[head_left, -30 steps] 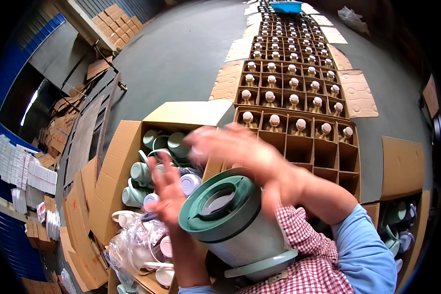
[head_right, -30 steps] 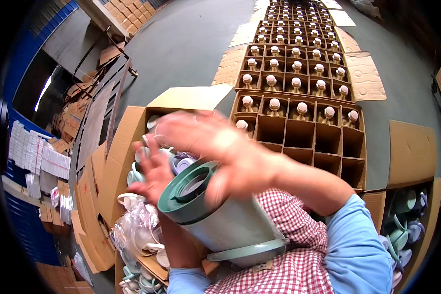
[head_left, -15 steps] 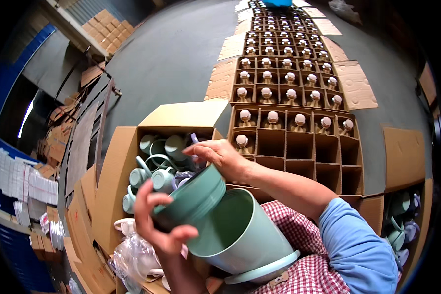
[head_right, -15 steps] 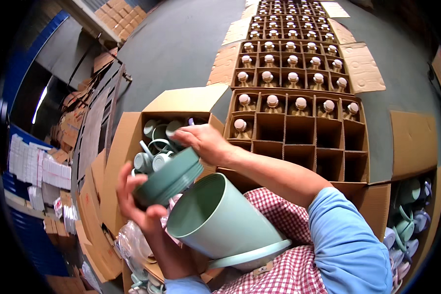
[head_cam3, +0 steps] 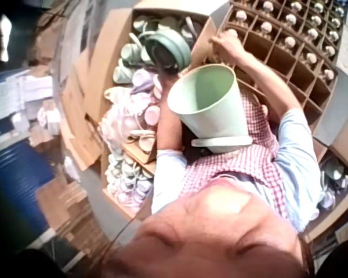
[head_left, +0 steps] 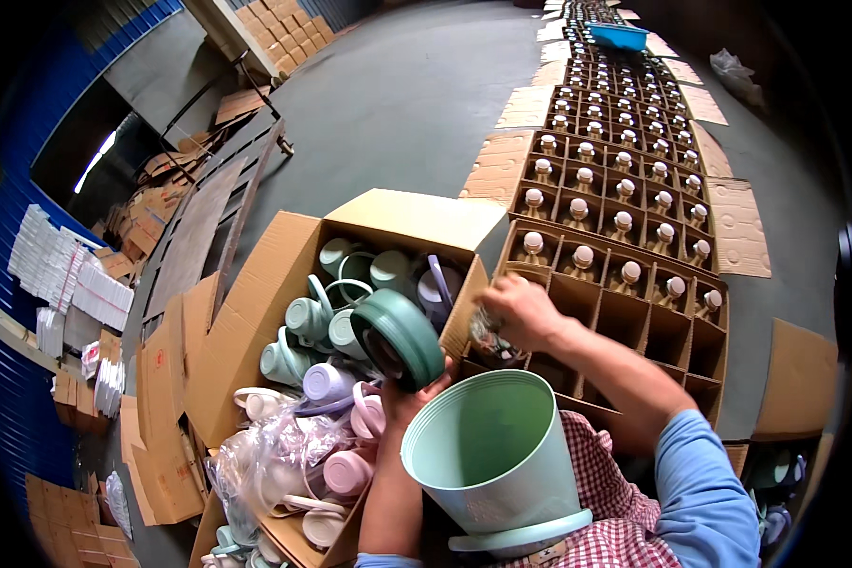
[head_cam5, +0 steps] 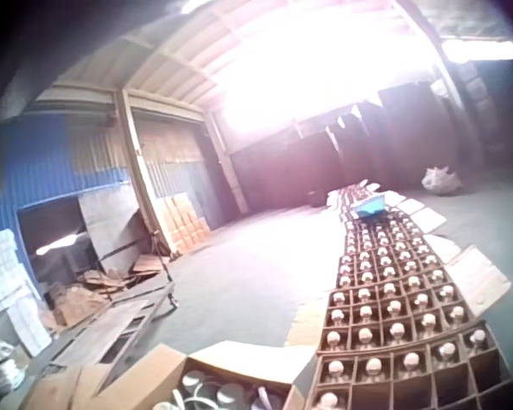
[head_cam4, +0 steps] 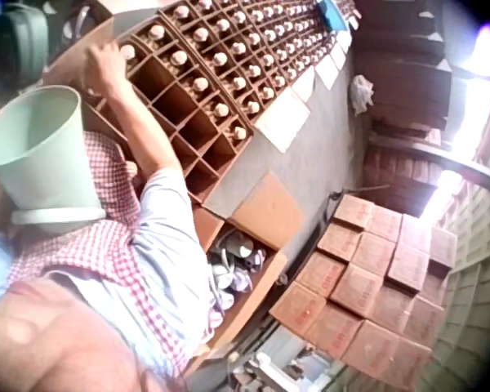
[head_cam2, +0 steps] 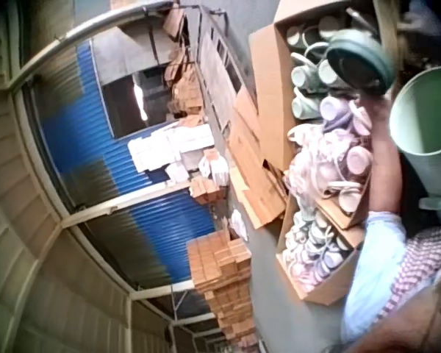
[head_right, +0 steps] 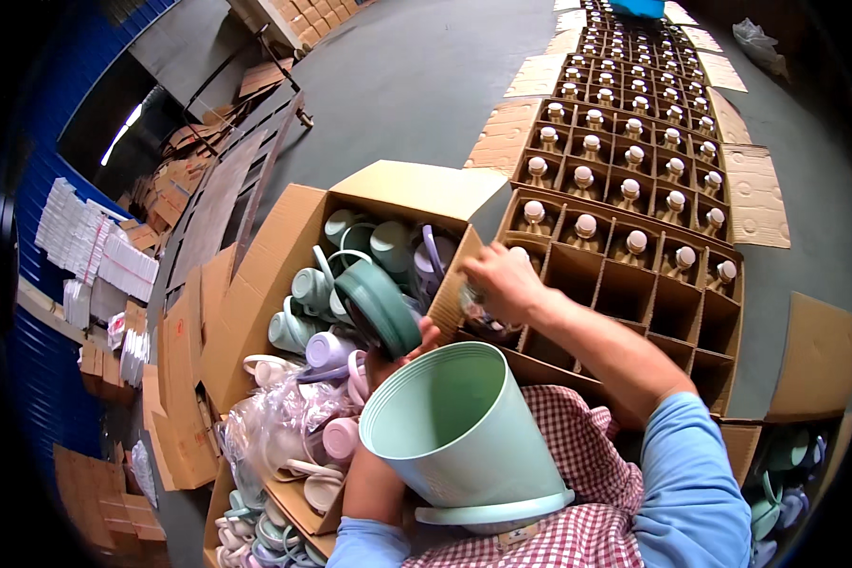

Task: The person assembles thermoses by placing metal liners and plastic components together, then places each assembled thermos into a plastic bag.

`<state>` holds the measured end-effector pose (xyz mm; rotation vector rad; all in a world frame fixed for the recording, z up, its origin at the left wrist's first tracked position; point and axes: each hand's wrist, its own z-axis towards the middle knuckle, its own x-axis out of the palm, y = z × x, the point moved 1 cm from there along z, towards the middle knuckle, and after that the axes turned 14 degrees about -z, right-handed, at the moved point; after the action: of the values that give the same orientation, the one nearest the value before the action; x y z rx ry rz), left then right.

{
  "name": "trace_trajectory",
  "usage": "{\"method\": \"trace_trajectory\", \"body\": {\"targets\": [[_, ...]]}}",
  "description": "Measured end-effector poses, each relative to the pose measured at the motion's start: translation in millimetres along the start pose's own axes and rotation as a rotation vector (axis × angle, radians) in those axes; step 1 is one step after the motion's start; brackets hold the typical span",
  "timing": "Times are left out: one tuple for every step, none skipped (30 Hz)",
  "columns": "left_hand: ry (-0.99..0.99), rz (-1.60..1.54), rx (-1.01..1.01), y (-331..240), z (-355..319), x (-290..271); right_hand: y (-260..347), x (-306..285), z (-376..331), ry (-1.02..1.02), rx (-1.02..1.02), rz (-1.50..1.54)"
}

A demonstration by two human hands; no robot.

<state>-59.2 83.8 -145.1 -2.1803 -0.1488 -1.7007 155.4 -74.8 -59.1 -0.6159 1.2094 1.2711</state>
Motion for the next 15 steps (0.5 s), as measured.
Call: {"method": "trace_trajectory", "body": {"targets": [[0.232, -0.087, -0.172, 3.8, 0.9, -28.5, 10.8, -38.7, 11.0, -0.041, -0.036, 0.022], [-0.052, -0.028, 0.050, 22.6, 10.0, -45.0, 17.2, -75.6, 18.2, -0.112, -0.123, 0.030], [-0.125, -0.088, 0.160, 33.5, 21.4, -55.4, 31.4, -110.7, 23.9, -0.190, -0.225, 0.048], [-0.111, -0.098, 0.190, 51.2, 35.0, -42.4, 41.6, -142.7, 21.4, -0.181, -0.296, 0.065], [0.014, -0.067, 0.151, 62.2, 46.5, -8.8, 51.6, -169.8, 17.8, -0.175, -0.369, 0.084], [0.147, -0.033, 0.120, 65.2, 55.0, 28.6, 63.9, -184.3, 11.5, -0.162, -0.472, 0.067], [0.292, -0.001, 0.084, 70.3, 64.9, 65.7, 71.9, -189.3, 1.6, -0.142, -0.566, 0.044], [0.416, 0.052, 0.091, 60.6, 57.2, 105.5, 85.7, -192.3, -7.3, -0.117, -0.685, -0.040], [0.526, 0.100, 0.101, 54.0, 51.3, 135.7, 90.3, -196.9, -13.4, -0.051, -0.816, 0.061], [0.624, 0.122, 0.084, 62.4, 54.0, 154.7, 75.0, -193.9, -17.3, -0.082, -0.812, 0.285], [0.702, 0.165, 0.108, 56.4, 44.7, 174.6, 66.8, -194.2, -16.8, -0.125, -0.833, 0.530], [0.764, 0.206, 0.138, 54.8, 31.5, 186.0, 51.1, -196.8, -13.7, -0.193, -0.602, 0.642], [0.812, 0.236, 0.161, 54.3, 20.5, 195.5, 35.0, -199.9, -9.9, -0.269, -0.366, 0.791], [0.850, 0.268, 0.196, 52.0, 8.6, 198.4, 19.6, -198.5, -4.6, -0.352, -0.154, 0.959], [0.884, 0.284, 0.217, 54.4, 3.0, 202.6, 10.6, -195.2, -1.2, -0.367, 0.013, 0.918]]}}
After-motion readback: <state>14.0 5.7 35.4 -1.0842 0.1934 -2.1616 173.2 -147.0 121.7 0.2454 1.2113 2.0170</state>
